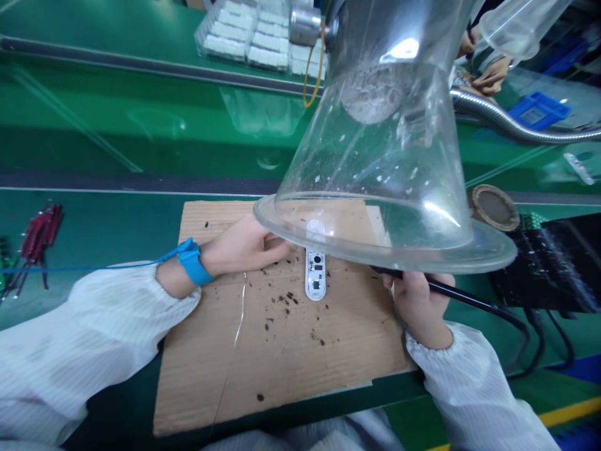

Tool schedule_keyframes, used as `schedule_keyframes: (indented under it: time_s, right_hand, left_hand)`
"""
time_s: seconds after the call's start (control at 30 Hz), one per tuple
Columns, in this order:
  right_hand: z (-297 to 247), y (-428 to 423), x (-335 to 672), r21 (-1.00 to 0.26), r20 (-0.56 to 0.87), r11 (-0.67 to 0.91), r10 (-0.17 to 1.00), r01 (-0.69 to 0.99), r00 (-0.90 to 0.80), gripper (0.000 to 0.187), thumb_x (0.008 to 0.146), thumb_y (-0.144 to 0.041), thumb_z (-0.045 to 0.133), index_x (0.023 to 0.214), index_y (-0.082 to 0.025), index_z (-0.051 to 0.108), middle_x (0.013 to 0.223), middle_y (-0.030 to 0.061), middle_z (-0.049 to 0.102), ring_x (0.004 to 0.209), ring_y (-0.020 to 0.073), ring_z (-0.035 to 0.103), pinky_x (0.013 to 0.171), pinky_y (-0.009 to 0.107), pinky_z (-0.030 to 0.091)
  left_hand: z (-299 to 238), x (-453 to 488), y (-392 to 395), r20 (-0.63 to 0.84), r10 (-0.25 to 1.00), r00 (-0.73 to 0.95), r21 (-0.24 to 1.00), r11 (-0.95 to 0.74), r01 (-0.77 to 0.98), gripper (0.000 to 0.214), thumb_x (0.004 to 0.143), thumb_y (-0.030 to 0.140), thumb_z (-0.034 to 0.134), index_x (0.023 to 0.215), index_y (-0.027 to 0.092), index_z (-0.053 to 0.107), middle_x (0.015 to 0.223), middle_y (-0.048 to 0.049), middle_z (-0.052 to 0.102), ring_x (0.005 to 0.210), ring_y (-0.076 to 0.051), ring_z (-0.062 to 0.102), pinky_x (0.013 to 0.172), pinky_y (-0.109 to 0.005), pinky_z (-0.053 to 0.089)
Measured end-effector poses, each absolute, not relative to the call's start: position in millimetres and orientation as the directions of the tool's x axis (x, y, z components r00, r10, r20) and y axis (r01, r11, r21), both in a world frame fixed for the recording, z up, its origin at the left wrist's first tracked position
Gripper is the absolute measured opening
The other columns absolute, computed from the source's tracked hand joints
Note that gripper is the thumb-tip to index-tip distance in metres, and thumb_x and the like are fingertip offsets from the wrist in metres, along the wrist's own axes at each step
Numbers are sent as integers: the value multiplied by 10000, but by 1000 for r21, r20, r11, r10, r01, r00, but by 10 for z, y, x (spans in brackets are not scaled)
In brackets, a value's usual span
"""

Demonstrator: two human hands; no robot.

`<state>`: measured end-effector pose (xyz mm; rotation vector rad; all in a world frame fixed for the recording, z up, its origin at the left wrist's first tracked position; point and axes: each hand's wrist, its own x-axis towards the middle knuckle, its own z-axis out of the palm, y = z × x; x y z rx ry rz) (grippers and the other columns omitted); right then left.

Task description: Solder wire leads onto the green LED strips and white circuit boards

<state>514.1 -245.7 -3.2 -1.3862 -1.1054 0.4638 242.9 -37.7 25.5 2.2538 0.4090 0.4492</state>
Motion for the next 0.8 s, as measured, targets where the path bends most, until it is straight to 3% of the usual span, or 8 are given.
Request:
schedule_keyframes:
  time_s: [0.3,0.6,0.8]
  right_hand:
    - [-71,-2481,5167,-903,384,248,833,351,399,128,1047,-320,711,958,-242,761,708,-5,689,539,152,637,475,273,519]
    - [-46,-2476,5146,-902,359,186,823,390,439,190,1032,-403,727,939,-239,751,706,4,688,524,162,643,446,280,530]
    - [-66,-2455,5148,-900,384,228,818,372,428,144,1043,-346,720,953,-241,759,702,-3,682,524,148,635,451,260,522]
  left_hand:
    - [213,2417,-365,228,353,907,714,-694,91,252,1030,316,473,1173,231,662,917,-23,700,806,-182,657,835,-364,599]
    - [208,2411,-368,220,370,903,718,-687,107,179,1026,324,485,1043,226,633,856,-13,642,727,-162,609,736,-321,568]
    - [167,2429,-363,270,374,887,686,-722,95,167,1004,368,516,961,236,610,756,6,598,670,-166,565,686,-318,539]
